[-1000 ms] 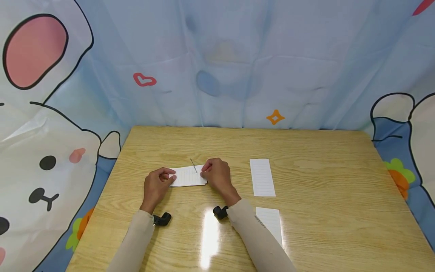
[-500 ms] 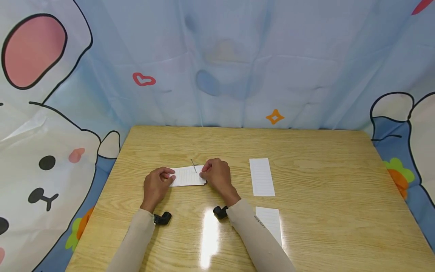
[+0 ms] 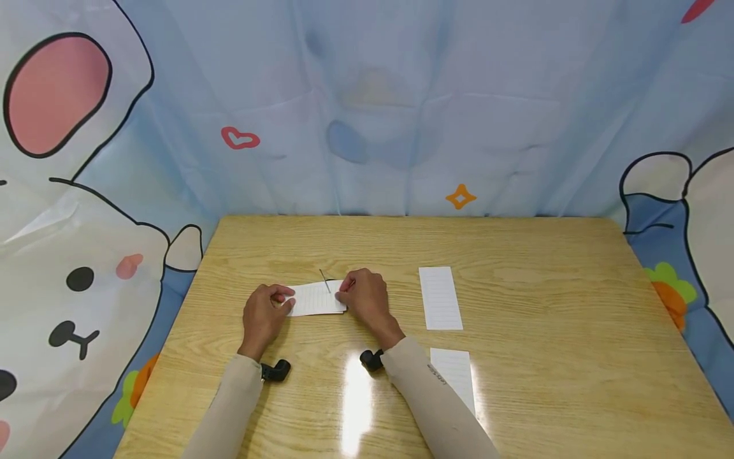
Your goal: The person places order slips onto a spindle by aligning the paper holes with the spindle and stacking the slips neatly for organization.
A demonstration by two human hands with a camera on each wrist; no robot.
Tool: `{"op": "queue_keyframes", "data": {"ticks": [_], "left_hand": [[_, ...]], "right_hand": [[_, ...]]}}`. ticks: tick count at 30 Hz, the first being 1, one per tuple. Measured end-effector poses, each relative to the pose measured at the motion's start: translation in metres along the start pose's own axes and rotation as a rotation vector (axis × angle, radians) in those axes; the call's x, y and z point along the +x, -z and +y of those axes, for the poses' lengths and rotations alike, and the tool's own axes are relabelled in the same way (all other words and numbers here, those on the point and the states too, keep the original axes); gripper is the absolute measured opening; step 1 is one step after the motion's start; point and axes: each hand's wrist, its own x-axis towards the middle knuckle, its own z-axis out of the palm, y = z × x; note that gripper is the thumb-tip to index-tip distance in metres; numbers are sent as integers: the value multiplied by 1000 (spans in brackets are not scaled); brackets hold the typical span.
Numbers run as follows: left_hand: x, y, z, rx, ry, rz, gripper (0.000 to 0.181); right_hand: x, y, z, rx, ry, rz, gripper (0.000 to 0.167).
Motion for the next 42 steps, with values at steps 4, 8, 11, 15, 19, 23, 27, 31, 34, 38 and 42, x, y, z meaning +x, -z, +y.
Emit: {"op": "queue_keyframes", "data": {"ticks": [4,8,11,15,19,23,27,31,34,38,42], "left_hand": [[-3,1,1,3,8,-7,9],[-6,3,2,-8,-4,-4,14],[-9,4,5,-24,-23,8,18],[-14,4,10,-54,-41,25,20],[-19,2,17,-93,-65,47,20],[-27,-1,24,-127,-91,62,20],[-33,-5,30,-149,-113,75,19],[-39,-8,38,-189,-132,86,18],[-44,-10,44,-206,-146,90,18],[-50,-13,50,-223,-172,98,18],[-57,-16,55,-251,-208,109,19]], "right_hand": [[-1,1,2,5,16,-4,18],[-2,2,4,32,8,-8,18],[-3,5,5,61,8,-6,17],[-5,10,3,91,32,5,16],[-9,19,-1,121,47,21,16],[-14,28,-4,158,62,29,15],[-19,37,-6,193,70,31,14],[-24,46,-7,192,88,48,13],[-29,52,-7,189,111,61,12],[-35,60,-7,207,132,65,12],[-42,68,-6,210,132,72,12]]}}
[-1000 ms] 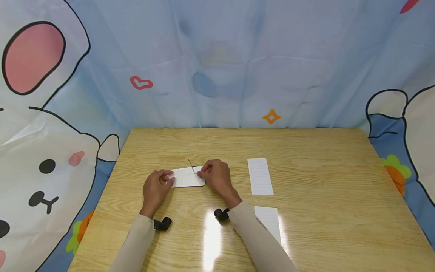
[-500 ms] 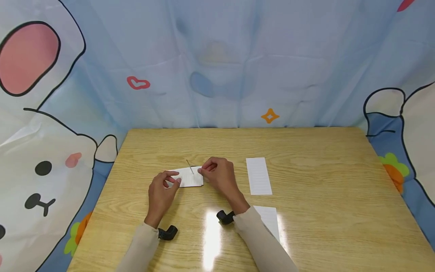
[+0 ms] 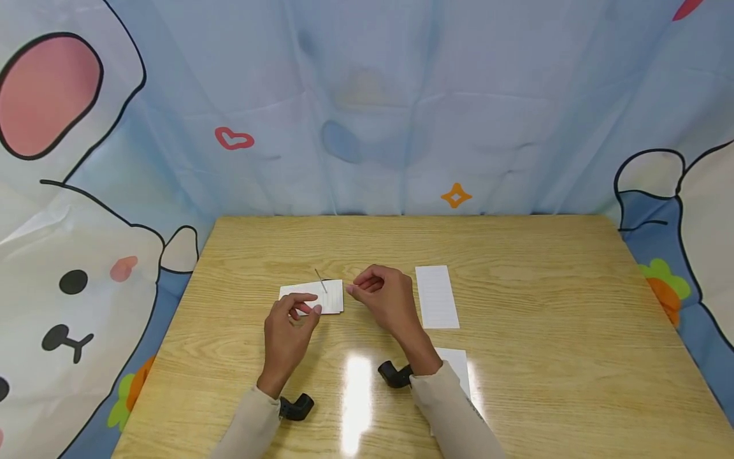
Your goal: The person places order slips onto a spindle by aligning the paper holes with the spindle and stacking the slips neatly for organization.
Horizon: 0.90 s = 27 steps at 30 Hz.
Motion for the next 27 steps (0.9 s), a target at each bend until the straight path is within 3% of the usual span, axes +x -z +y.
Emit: {"op": "queue_keyframes", "data": {"ticks": [11,27], "left_hand": [[-14,-10,11,-73,-49,-26,19],[-34,-25,22,-115,-50,-159,20]], "right_hand": [[-21,20,7,-46,-13,40,15],[-52,40,33,-99,-51,104,15]]}}
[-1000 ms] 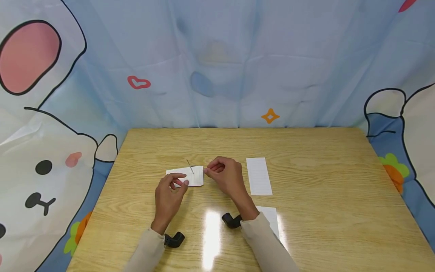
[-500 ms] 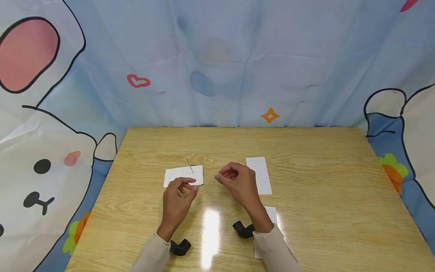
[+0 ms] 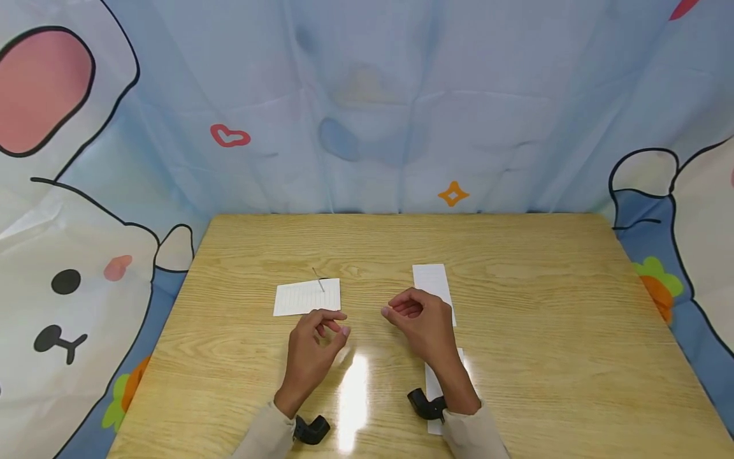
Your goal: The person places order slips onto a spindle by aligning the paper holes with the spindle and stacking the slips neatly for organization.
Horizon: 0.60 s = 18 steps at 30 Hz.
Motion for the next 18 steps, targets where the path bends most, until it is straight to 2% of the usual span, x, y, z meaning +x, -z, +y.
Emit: {"op": "queue_keyframes", "data": {"ticks": [10,18], "left_hand": [[-11,-13,10,-4,-7,-67,21],[-20,-19,16,-20,22,-133,20]], "right_hand": [[-16,11,11,-2,-82,13,17],[-25,24,19,-36,-139,25,22]]}}
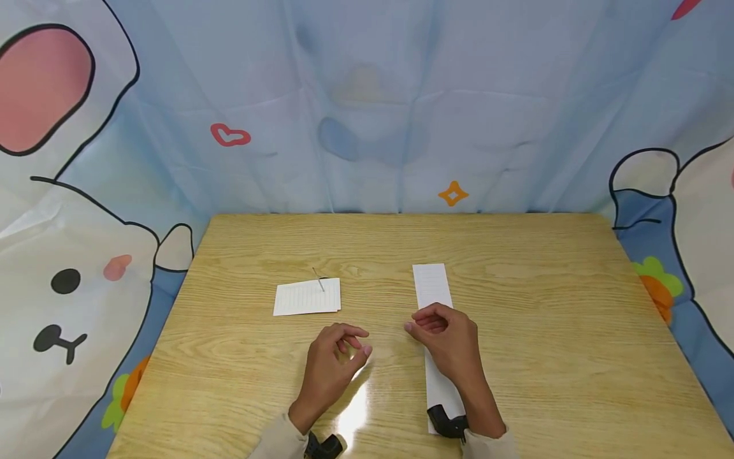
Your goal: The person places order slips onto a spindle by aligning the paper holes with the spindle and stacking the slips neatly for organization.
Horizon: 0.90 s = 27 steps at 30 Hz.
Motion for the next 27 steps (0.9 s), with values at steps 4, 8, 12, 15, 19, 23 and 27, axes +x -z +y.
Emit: {"op": "queue_keyframes", "data": {"ticks": [4,8,12,15,19,23,27], "left_hand": [[-4,-4,3,-6,4,-18,21],[-7,-9,5,-18,-5,-28,21],[-11,-17,6,-29,-12,-54,21],[-14,-22,8,-40,-12,-75,21],[-17,-27,11,-52,-13,-91,22],[-19,-30,14,-53,3,-123,23],[-23,-34,15,-46,10,-155,24]], "right_hand": [[-3,5,7,-12,-3,-3,22],[-6,10,12,-13,-15,-12,23],[-10,15,15,-8,-34,-25,26],[-12,18,18,-8,-36,-34,28],[-16,20,23,-59,-22,-40,29],[-20,23,30,-133,-29,-55,32],[-24,26,35,-176,-55,-87,36]]}}
